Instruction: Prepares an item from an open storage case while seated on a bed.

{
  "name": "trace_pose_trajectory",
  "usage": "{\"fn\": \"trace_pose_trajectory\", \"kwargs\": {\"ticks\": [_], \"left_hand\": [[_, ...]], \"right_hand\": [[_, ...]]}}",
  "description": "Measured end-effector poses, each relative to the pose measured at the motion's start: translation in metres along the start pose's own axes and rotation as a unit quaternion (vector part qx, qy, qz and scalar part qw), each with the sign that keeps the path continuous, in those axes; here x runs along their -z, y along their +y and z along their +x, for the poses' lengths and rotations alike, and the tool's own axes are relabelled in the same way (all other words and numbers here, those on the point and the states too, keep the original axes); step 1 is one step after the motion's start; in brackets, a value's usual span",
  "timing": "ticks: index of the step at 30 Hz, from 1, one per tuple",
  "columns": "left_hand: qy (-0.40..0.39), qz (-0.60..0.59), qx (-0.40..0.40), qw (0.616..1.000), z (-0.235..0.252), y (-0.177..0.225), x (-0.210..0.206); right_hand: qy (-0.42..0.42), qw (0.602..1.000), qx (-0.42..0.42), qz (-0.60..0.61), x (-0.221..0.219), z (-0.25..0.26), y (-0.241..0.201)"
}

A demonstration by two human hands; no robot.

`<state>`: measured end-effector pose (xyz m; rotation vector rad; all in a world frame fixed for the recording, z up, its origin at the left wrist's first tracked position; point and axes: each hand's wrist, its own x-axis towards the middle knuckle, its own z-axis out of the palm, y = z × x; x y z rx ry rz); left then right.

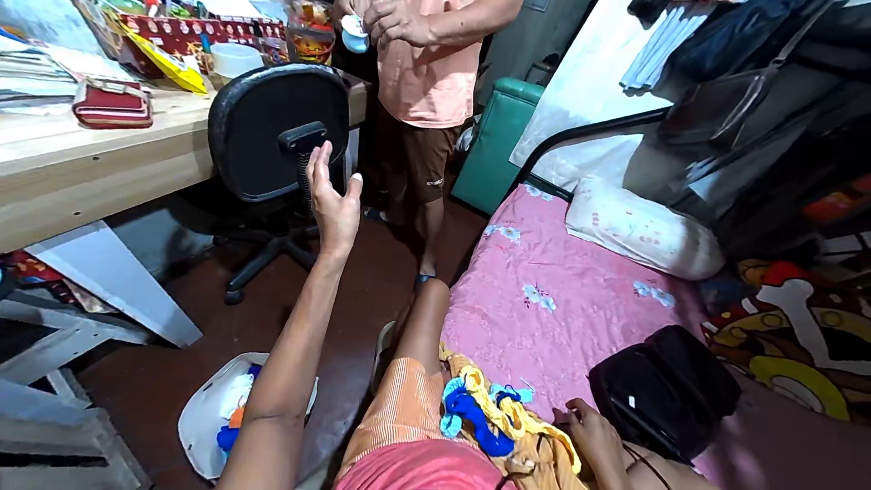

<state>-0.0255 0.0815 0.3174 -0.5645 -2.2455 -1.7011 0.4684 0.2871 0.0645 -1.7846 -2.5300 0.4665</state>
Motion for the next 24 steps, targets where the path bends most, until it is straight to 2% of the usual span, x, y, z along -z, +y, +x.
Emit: {"fn": "trace_pose_trajectory", "kwargs": {"ticks": [1, 2, 5, 11, 18, 21, 24], "left_hand": [[0.028, -0.094, -0.086, 0.991, 0.000, -0.030, -0.014], [0.010, -0.137, -0.106, 0.985, 0.000, -0.041, -0.020], [-0.017, -0.165, -0.082, 0.983, -0.005, -0.039, -0.028], [-0.080, -0.146, -0.088, 0.982, -0.014, -0.031, -0.041], [-0.243, -0.092, -0.079, 0.962, -0.053, -0.047, -0.080], [-0.330, -0.061, -0.067, 0.940, -0.082, -0.061, -0.103], [-0.433, -0.014, -0.063, 0.899, -0.114, -0.077, -0.128]], "right_hand": [[-0.003, 1.000, -0.002, 0.000, 0.001, 0.000, -0.001], [-0.004, 1.000, -0.004, -0.001, 0.001, 0.000, -0.001], [-0.006, 1.000, -0.007, -0.006, 0.002, -0.001, -0.001], [-0.002, 1.000, 0.019, 0.021, 0.010, -0.008, -0.007], [-0.049, 0.998, 0.004, 0.028, 0.029, -0.012, -0.024], [-0.022, 0.999, 0.002, 0.038, 0.015, -0.009, -0.014], [0.019, 0.998, 0.029, 0.058, 0.009, -0.025, -0.009]]}}
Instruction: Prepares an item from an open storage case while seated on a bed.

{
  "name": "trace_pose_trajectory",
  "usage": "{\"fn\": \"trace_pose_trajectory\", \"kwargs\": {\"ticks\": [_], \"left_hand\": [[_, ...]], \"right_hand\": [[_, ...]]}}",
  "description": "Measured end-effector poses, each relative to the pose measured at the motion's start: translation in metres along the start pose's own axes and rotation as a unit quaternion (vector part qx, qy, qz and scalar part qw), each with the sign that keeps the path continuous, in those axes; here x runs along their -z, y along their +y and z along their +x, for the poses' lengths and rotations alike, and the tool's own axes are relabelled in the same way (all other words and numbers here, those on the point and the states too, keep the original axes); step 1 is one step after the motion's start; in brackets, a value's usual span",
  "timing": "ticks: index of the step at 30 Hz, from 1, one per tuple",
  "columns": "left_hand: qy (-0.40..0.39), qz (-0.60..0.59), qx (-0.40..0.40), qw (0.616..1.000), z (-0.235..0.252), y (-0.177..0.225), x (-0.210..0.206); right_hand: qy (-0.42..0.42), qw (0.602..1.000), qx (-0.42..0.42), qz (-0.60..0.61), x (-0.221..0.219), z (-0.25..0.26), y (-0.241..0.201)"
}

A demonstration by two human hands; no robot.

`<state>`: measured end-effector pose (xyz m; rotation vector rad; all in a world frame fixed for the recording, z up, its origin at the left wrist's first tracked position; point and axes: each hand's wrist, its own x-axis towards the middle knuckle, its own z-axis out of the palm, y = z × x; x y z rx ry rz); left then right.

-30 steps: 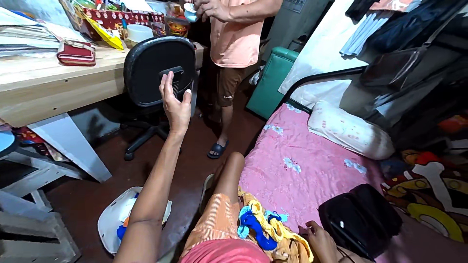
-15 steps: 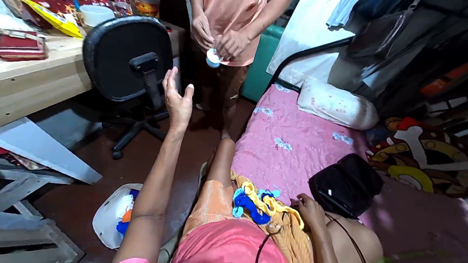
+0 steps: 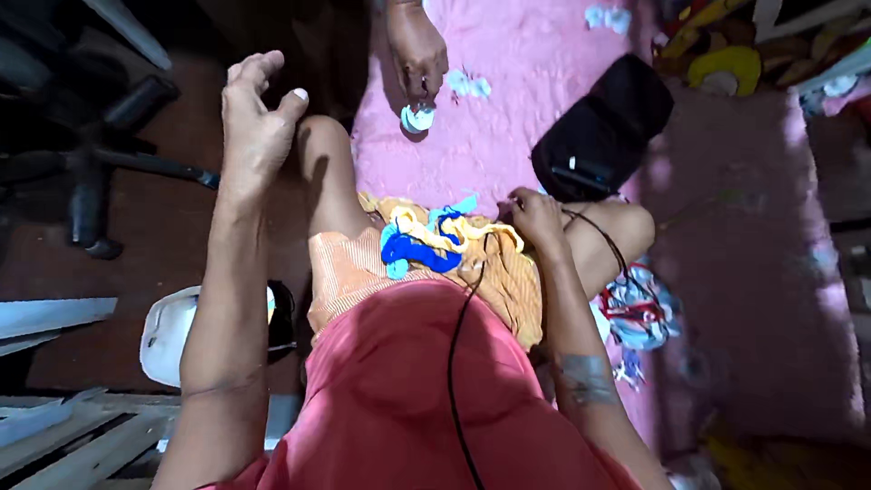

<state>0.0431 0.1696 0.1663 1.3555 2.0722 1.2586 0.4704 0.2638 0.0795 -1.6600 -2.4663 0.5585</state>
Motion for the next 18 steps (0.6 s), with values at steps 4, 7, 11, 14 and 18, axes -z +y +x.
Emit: {"fn": "trace_pose_trajectory", "kwargs": {"ticks": [4, 7, 11, 14, 18], "left_hand": [[-0.117, 0.023, 0.054, 0.991, -0.006, -0.009, -0.052], [-0.156, 0.017, 0.114, 0.981, -0.002, -0.020, -0.086], [-0.169, -0.014, 0.172, 0.971, 0.007, -0.046, -0.126], [-0.166, -0.014, 0.194, 0.967, 0.011, -0.057, -0.148], [-0.148, 0.000, 0.216, 0.965, 0.016, -0.061, -0.164]], "right_hand": [[-0.024, 1.000, 0.005, 0.003, 0.001, 0.011, 0.002], [-0.029, 1.000, -0.003, -0.010, -0.001, 0.020, 0.006], [-0.025, 1.000, -0.001, -0.004, -0.001, 0.019, 0.006], [-0.027, 1.000, -0.002, 0.004, 0.001, 0.017, 0.005], [-0.016, 1.000, 0.004, 0.003, 0.000, 0.017, 0.006]]}}
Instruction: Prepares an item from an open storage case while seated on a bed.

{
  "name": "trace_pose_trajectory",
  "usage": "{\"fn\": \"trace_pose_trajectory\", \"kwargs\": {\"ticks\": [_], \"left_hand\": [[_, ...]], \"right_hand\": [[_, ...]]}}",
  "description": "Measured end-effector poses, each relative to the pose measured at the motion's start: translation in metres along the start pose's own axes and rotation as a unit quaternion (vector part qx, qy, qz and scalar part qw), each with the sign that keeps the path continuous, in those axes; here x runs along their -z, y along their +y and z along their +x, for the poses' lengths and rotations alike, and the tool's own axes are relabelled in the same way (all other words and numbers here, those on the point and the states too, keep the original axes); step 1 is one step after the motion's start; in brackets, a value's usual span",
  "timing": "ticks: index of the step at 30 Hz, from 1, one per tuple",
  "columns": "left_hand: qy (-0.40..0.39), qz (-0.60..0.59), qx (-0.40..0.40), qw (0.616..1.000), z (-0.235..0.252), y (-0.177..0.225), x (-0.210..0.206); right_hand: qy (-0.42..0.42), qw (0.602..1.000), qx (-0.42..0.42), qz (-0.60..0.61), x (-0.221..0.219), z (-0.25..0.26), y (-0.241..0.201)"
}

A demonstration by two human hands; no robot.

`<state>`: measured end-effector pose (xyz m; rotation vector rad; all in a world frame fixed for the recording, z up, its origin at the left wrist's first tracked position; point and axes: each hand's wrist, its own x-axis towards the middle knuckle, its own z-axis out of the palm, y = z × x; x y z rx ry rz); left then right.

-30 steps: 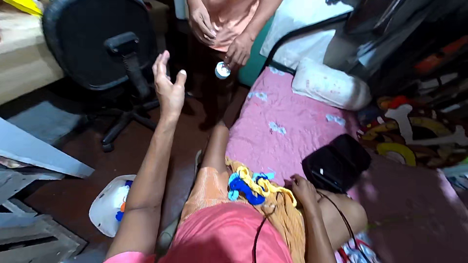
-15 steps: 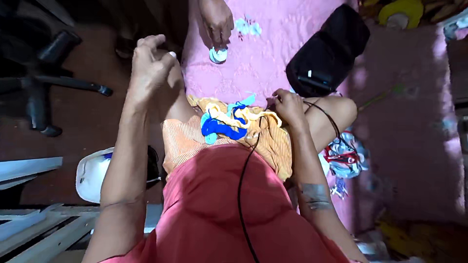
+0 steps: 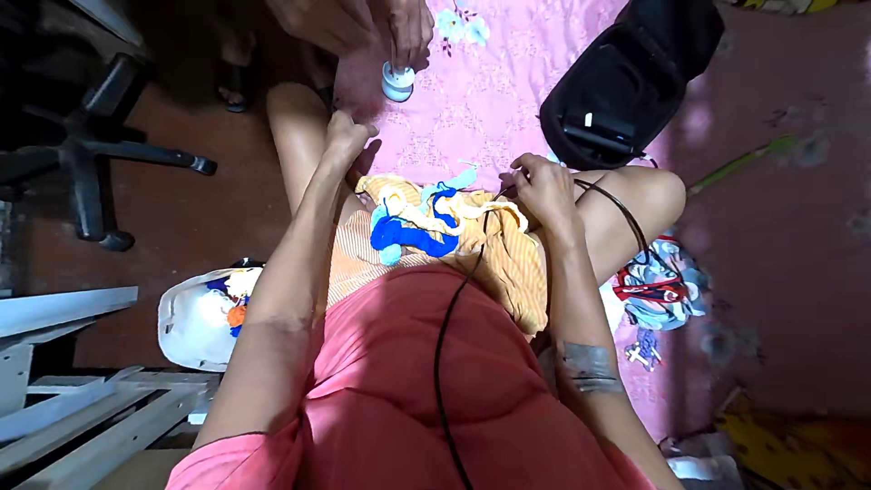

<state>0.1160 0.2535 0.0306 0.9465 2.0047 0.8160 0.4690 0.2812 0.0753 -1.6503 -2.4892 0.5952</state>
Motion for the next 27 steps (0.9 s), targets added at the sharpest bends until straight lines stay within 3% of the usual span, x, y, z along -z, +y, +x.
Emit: {"fn": "trace_pose_trajectory", "kwargs": {"ticks": [11, 16, 19, 23, 25, 27], "left_hand": [[0.037, -0.005, -0.050, 0.998, 0.004, 0.002, -0.015], [0.035, 0.065, -0.096, 0.993, -0.005, 0.005, -0.022], [0.000, 0.150, -0.203, 0.968, -0.007, 0.003, -0.034], [-0.062, 0.281, -0.346, 0.893, -0.002, 0.011, -0.066], [-0.070, 0.324, -0.359, 0.872, 0.007, 0.011, -0.083], [-0.074, 0.359, -0.338, 0.867, 0.015, 0.011, -0.095]], "right_hand": [[0.010, 1.000, 0.005, 0.003, -0.001, -0.005, -0.001], [0.042, 0.999, 0.003, 0.006, -0.004, 0.004, 0.001], [0.044, 0.999, 0.009, 0.004, -0.005, 0.010, 0.000], [0.042, 0.999, 0.024, 0.016, -0.005, 0.012, -0.003], [0.061, 0.997, 0.032, 0.024, -0.005, 0.010, -0.002], [0.132, 0.989, 0.057, 0.045, -0.007, 0.007, 0.001]]}}
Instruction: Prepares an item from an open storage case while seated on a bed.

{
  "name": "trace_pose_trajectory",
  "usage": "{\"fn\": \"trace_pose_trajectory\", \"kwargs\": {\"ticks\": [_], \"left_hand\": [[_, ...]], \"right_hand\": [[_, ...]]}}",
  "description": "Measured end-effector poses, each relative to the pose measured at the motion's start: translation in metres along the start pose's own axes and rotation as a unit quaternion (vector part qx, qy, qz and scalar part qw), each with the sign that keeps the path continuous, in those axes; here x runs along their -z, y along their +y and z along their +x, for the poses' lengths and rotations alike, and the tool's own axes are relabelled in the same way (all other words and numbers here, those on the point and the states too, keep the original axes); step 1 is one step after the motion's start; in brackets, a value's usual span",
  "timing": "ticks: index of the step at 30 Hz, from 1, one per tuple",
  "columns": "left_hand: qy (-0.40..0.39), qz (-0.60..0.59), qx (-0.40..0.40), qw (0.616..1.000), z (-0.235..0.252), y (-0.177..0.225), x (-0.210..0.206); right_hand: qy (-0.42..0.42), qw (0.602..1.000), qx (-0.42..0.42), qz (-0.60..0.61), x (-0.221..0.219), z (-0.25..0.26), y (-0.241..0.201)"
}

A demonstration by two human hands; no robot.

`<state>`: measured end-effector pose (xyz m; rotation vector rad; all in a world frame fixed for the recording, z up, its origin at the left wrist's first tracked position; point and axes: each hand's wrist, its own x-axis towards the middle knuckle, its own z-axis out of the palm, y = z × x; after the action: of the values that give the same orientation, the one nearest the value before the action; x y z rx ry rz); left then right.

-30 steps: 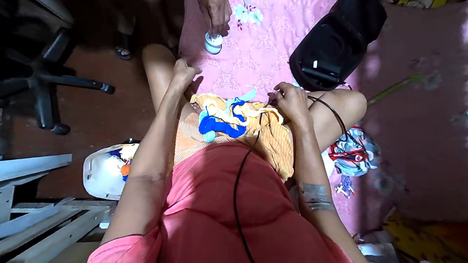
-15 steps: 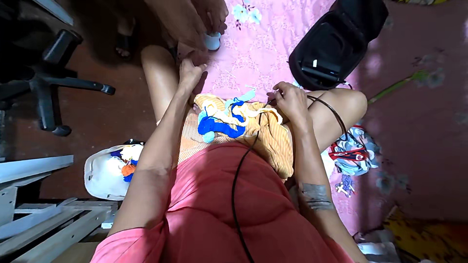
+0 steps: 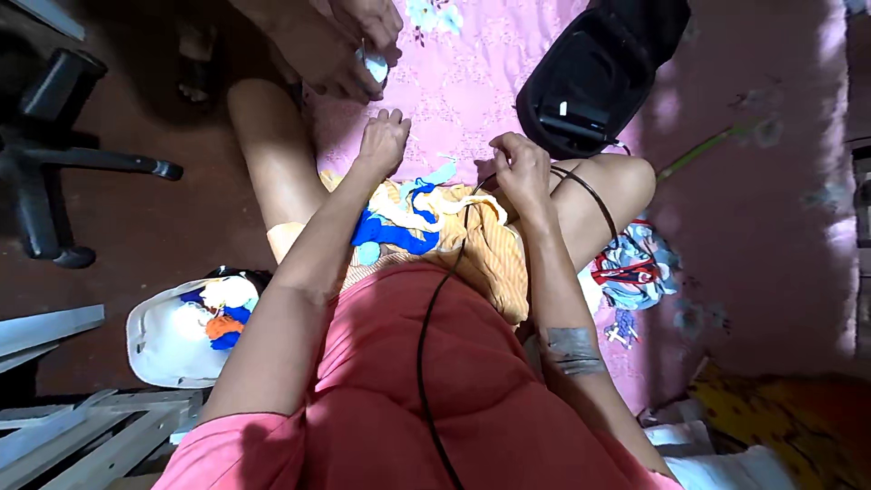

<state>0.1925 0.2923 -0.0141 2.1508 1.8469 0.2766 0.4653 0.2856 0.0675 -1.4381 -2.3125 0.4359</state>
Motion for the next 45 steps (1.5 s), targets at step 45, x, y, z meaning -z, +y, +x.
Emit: {"fn": "trace_pose_trajectory", "kwargs": {"ticks": [45], "left_hand": [[-0.070, -0.059, 0.028, 0.995, 0.080, 0.122, -0.022]], "right_hand": [[0.411, 0.761, -0.109, 0.490, 0.099, 0.020, 0.110]]}}
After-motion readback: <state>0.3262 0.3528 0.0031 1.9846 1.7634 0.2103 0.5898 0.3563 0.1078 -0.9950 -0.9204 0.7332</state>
